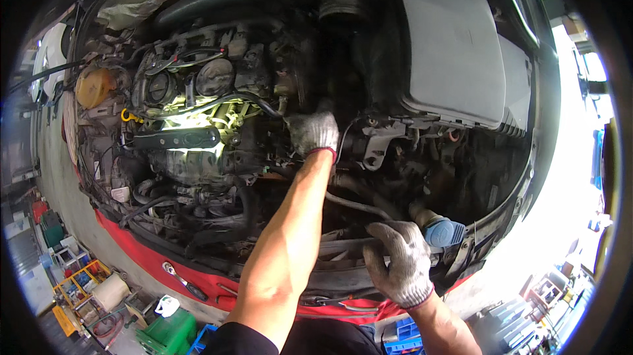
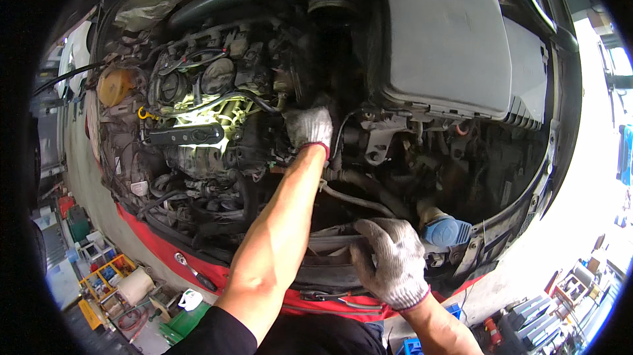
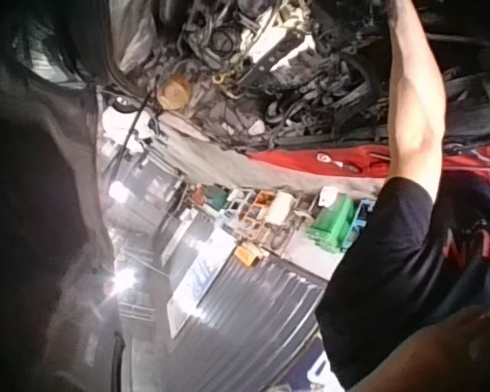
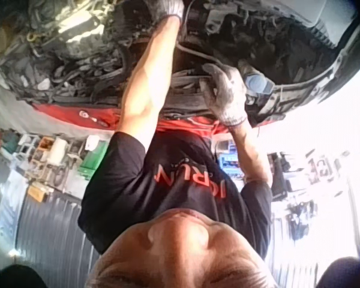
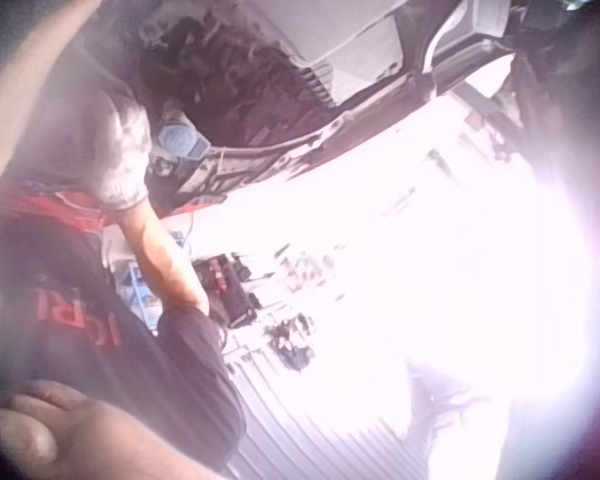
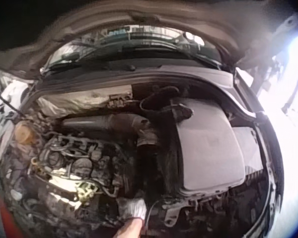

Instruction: The person works under the hood of a white car in a garage, using a flashlight and pliers to manipulate hoses and connectors within the engine bay. The person repeatedly reaches into the engine compartment, adjusts components, and briefly walks to a tool cart to retrieve items before returning to the engine.

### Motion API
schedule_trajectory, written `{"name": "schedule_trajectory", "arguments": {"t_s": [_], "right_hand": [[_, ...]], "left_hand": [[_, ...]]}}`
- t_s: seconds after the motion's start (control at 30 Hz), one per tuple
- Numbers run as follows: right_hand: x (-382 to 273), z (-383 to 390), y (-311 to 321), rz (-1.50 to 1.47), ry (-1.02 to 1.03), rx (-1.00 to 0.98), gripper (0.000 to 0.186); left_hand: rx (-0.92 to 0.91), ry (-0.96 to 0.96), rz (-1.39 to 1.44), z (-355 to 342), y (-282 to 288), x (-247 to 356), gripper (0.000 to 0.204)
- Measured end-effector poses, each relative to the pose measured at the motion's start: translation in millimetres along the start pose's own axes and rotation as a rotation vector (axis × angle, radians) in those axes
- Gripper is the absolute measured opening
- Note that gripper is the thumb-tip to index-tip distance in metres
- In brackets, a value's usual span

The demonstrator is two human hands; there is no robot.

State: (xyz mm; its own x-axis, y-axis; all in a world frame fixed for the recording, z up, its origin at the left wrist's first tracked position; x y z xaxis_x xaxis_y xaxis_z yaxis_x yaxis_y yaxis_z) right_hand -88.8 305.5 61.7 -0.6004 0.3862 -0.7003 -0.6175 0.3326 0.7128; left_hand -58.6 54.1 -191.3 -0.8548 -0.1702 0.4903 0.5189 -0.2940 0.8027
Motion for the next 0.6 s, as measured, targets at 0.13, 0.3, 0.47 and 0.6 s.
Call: {"name": "schedule_trajectory", "arguments": {"t_s": [0.13,0.3,0.47,0.6], "right_hand": [[33,14,-24,-0.05,-0.06,0.018,0.038],[45,22,-24,-0.152,-0.005,0.097,0.033],[57,26,-17,-0.275,-0.027,0.153,0.029],[56,26,-15,-0.321,-0.04,0.165,0.027]], "left_hand": [[-0.047,-0.126,0.029,4,18,16,0.069],[-0.414,0.014,0.324,17,36,12,0.029],[-0.701,0.16,1.089,20,47,-18,0.029],[-0.826,-0.226,0.586,10,60,-18,0.034]]}}
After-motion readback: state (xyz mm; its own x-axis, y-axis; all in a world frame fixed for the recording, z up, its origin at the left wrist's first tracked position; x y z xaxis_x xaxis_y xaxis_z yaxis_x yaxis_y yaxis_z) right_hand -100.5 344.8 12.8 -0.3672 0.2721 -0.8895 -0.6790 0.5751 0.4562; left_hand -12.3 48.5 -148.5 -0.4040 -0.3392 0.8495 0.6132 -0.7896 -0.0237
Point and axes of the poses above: each hand's wrist, its own z-axis away from the middle knuckle, its own y-axis out of the back of the hand, x = y × z, the point moved 7 cm from there along -z, towards the middle knuckle, and after that the axes turned 4 degrees about -y, right-handed, at the moved point
